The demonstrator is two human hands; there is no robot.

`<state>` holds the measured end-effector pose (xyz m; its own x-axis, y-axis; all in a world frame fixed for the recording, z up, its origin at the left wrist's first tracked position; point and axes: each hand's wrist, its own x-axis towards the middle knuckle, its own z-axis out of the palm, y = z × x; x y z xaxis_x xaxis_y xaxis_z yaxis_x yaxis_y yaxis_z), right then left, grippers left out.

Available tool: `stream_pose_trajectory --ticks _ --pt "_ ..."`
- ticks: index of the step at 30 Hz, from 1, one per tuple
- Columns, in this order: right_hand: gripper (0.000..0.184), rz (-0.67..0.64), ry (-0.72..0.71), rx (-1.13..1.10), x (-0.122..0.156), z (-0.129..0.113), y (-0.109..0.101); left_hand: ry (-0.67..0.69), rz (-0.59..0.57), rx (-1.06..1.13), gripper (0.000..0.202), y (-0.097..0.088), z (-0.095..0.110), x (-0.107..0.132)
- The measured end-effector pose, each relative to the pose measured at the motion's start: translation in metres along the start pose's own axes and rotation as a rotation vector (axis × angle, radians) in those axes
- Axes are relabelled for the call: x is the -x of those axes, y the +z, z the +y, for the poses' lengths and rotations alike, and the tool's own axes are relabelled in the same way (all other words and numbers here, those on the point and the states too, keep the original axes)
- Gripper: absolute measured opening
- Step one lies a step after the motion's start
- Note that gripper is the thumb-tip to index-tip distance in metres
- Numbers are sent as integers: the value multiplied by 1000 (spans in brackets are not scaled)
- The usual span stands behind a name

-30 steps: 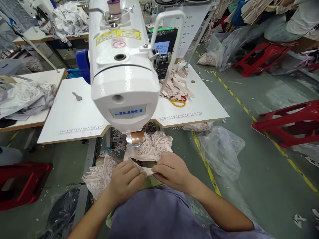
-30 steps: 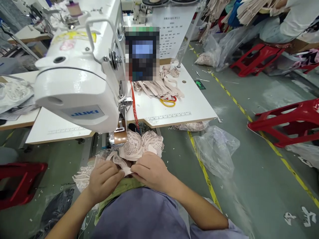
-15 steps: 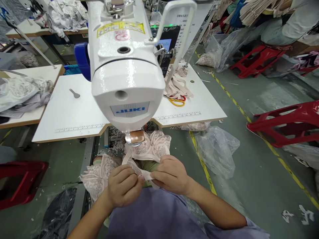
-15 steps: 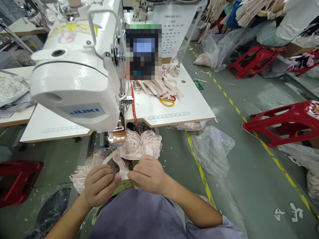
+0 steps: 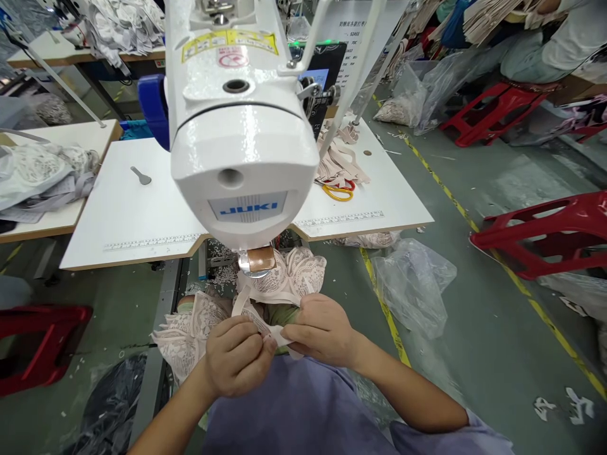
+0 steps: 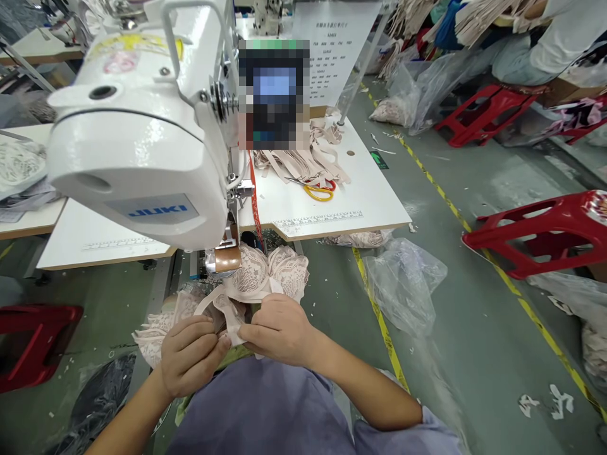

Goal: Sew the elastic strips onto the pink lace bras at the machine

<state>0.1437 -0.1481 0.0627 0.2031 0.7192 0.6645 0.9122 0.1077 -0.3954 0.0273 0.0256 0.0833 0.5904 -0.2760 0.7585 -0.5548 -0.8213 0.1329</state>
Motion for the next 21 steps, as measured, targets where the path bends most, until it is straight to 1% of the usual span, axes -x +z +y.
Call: stream_pose_trajectory --ticks 5,9,13,15,17,21 --pt "12 25 14 -36 5 -1 1 -10 2 -9 18 0 0 0" --pt "13 6 0 -37 6 -1 3 1 8 -13 18 0 0 2" --pt "14 97 -29 -56 4 -1 7 -2 25 -13 18 1 1 6" --pt "17 119 -24 -76 2 -1 8 -2 24 2 18 1 1 7" --pt "18 109 -11 -93 0 -2 7 6 22 21 18 0 1 7" --pt "14 97 -21 -106 -4 -2 5 17 25 21 18 -1 1 6"
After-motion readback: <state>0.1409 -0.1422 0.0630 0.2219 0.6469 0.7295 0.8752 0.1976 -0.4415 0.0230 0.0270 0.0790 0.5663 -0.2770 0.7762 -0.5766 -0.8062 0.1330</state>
